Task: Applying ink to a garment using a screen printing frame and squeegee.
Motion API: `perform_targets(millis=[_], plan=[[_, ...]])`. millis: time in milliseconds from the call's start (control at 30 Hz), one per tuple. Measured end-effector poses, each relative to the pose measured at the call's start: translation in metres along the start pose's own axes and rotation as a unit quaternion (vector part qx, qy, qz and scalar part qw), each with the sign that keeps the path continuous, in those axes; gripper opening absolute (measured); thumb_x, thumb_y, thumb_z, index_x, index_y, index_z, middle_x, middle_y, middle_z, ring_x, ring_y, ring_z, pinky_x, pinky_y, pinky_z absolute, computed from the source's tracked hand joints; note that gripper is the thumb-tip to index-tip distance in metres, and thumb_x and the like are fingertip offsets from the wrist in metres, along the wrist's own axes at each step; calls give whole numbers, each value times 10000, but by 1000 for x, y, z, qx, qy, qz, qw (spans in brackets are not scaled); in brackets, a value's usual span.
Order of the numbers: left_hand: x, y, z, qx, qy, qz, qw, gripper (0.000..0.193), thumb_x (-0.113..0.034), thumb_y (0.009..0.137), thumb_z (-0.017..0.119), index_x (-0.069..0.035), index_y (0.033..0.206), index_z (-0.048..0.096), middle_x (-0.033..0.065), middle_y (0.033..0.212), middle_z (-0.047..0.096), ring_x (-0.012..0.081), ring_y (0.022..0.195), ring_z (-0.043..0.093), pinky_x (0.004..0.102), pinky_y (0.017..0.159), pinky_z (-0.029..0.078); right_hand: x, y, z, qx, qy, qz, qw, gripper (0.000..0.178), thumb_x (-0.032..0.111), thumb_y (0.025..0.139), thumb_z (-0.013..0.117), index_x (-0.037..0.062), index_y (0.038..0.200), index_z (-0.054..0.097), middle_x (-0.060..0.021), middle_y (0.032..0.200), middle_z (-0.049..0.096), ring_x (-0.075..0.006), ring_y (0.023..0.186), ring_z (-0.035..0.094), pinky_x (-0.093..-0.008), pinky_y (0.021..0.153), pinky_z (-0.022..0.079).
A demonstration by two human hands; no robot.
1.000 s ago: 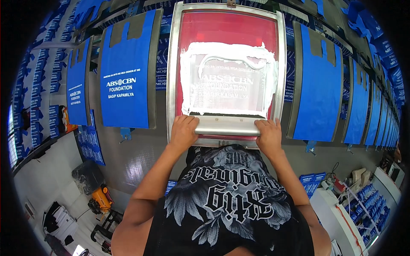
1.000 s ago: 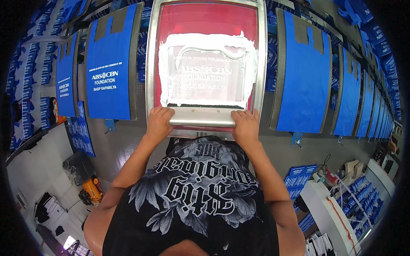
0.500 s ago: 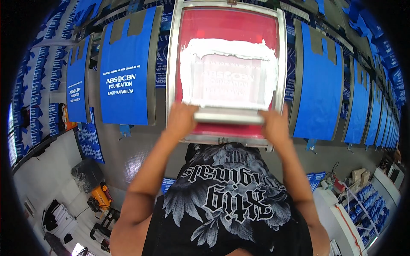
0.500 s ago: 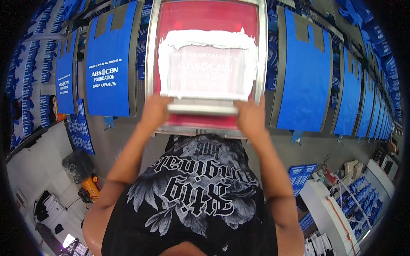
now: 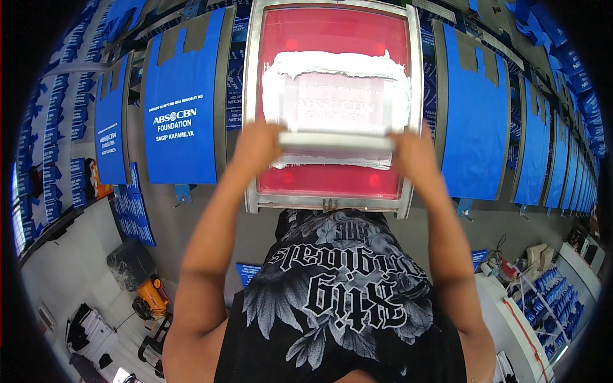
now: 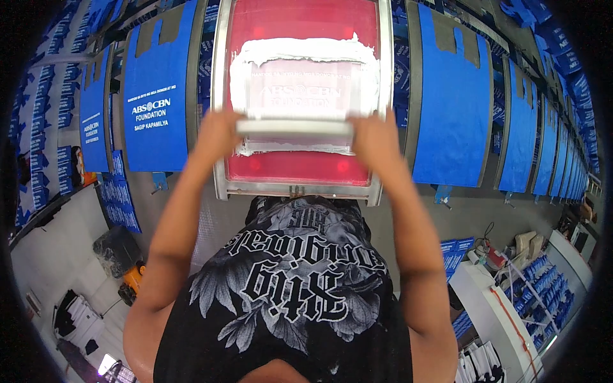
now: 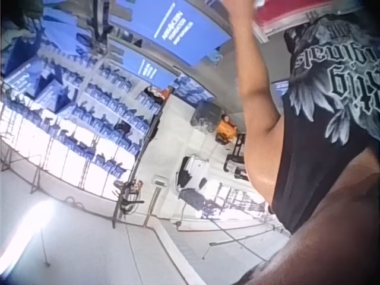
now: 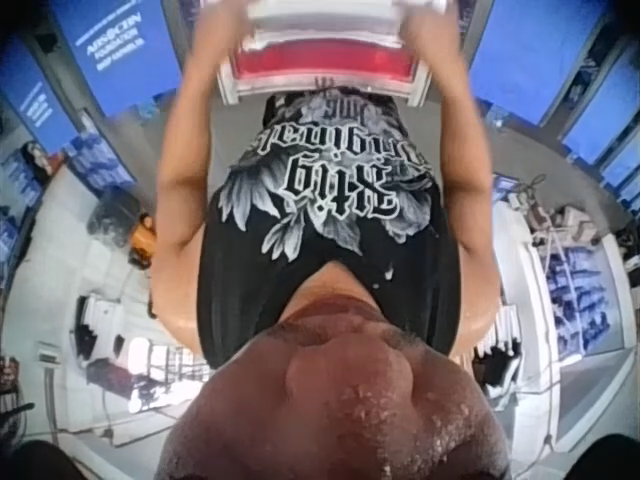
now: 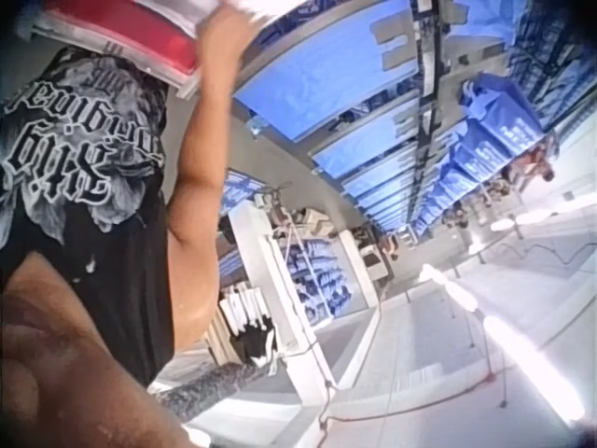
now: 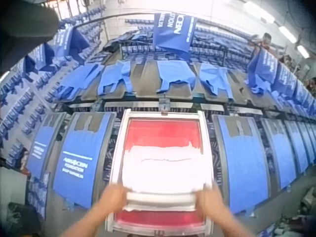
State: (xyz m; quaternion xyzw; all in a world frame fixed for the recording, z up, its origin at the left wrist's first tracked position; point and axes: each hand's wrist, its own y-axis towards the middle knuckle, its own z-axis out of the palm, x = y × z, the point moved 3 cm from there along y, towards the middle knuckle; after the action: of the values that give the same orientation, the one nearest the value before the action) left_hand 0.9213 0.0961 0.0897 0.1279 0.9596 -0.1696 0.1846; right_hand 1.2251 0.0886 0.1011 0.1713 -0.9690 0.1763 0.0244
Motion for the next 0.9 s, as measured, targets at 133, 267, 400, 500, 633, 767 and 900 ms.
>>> perform_targets(millis=[133, 267, 400, 500, 633, 767, 900], plan=[[-20, -50, 45, -97, -31, 83, 991, 269, -28, 613, 651, -62, 878, 683, 145, 764, 642, 332, 794, 584, 439, 763, 439, 17, -53, 48, 4, 86, 42, 995, 409, 44, 640, 625, 150, 1033, 654, -96, 927, 664, -259, 996, 583, -539, 1056, 243], [11, 48, 12, -117, 16, 41, 992, 256, -118, 615, 708, -107, 870, 688, 136, 784, 660, 315, 762, 638, 421, 703, 499, -16, 48, 21, -62, -15, 19, 998, 429, 97, 647, 644, 175, 1069, 641, -72, 880, 676, -240, 873, 637, -536, 1040, 267], [16, 129, -37, -77, 29, -13, 997, 363, -267, 651, 743, -140, 985, 683, 152, 846, 669, 331, 806, 643, 410, 744, 503, -51, 140, -25, -44, -45, 16, 998, 391, 177, 677, 631, 197, 1067, 648, -70, 969, 675, -251, 922, 642, -521, 905, 383], [23, 138, -52, -96, 32, -13, 995, 387, -278, 675, 760, -96, 1002, 662, 153, 884, 663, 341, 837, 628, 415, 748, 491, -67, 164, -38, -49, 20, -33, 998, 466, 126, 651, 562, 152, 1108, 648, -105, 1000, 669, -276, 927, 640, -388, 823, 488], [-5, 60, -66, -468, 50, 60, 880, 417, -319, 751, 724, -51, 1052, 620, 146, 1038, 620, 345, 891, 597, 423, 752, 478, -62, 157, -90, -55, 67, -30, 996, 458, 129, 611, 629, 64, 1064, 645, -207, 940, 652, -338, 887, 633, -379, 812, 496], [-31, -62, 47, 56, -267, -97, 957, 344, -349, 864, 573, -15, 908, 644, 163, 769, 639, 263, 744, 627, 378, 696, 478, -74, 186, -78, -6, 32, -76, 997, 490, 118, 596, 638, 61, 1083, 638, -205, 927, 659, -335, 883, 639, -366, 812, 497], [-54, -151, 192, 225, -414, -127, 873, 439, -452, 880, 574, -22, 874, 658, 80, 789, 646, 179, 725, 583, 355, 640, 461, -61, 195, -64, 38, 32, -94, 994, 538, 93, 581, 662, 50, 1116, 621, -182, 975, 661, -325, 930, 632, -366, 853, 478]])
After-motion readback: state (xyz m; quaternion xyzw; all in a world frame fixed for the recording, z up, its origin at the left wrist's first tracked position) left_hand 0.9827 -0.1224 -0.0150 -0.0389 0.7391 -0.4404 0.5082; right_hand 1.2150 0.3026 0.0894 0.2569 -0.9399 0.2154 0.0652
